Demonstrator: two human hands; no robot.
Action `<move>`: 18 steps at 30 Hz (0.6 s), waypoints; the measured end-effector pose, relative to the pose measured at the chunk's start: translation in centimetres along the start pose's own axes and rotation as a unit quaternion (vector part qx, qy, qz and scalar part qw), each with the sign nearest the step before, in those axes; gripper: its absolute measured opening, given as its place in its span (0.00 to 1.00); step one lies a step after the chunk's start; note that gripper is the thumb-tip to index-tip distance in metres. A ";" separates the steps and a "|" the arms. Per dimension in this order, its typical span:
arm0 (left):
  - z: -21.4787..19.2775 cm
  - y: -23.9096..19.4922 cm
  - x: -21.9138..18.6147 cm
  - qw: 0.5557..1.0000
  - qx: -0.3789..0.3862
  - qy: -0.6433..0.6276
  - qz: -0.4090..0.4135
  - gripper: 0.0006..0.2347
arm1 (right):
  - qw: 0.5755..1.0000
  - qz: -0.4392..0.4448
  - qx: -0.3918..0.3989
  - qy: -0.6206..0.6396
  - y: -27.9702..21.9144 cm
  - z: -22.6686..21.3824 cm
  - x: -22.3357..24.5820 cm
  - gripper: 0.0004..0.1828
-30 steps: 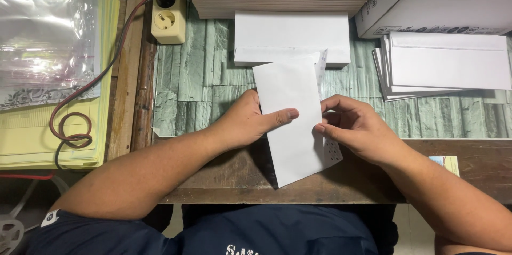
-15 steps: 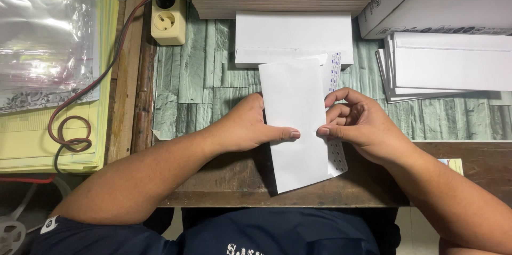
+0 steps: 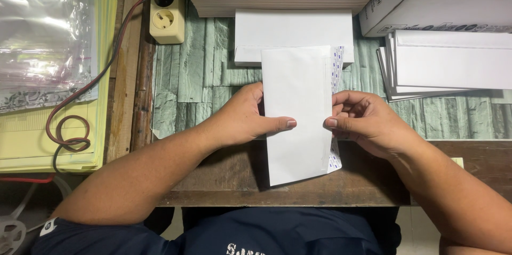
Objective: Folding printed documents and smoothing the creases on a desk surface
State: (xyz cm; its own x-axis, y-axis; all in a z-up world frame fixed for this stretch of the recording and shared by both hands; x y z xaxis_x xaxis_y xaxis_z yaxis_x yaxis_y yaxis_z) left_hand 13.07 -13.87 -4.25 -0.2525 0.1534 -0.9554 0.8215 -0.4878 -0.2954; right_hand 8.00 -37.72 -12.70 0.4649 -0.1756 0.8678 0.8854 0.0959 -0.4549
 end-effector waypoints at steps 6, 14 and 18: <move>-1.2 0.4 2.2 0.999 -0.031 0.007 0.010 0.13 | 0.999 -0.019 -0.041 -0.026 0.0 -1.9 1.0 0.15; -3.6 -0.1 1.8 0.984 -0.163 0.000 -0.064 0.15 | 0.994 -0.003 -0.052 -0.099 -0.5 -0.9 4.0 0.23; -4.7 -0.5 1.0 0.970 -0.230 -0.072 0.032 0.14 | 0.972 0.101 -0.058 -0.206 -1.4 1.4 5.3 0.28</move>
State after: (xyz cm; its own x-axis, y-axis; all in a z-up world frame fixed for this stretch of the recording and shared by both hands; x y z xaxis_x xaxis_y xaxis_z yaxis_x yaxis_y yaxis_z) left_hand 14.84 -9.44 -5.09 -0.2352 -0.0016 -0.9719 0.9706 -0.0532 -0.2348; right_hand 9.21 -37.44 -7.14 0.6096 0.2442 0.7541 0.7818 -0.0282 -0.6229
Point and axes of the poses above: each hand's wrist, its own y-axis towards the middle knuckle, its own z-axis out of the palm, x = y × z, the point moved 6 cm from there along y, towards the middle knuckle, and after that the axes turned 5 degrees about -x, right-handed, at the moved point
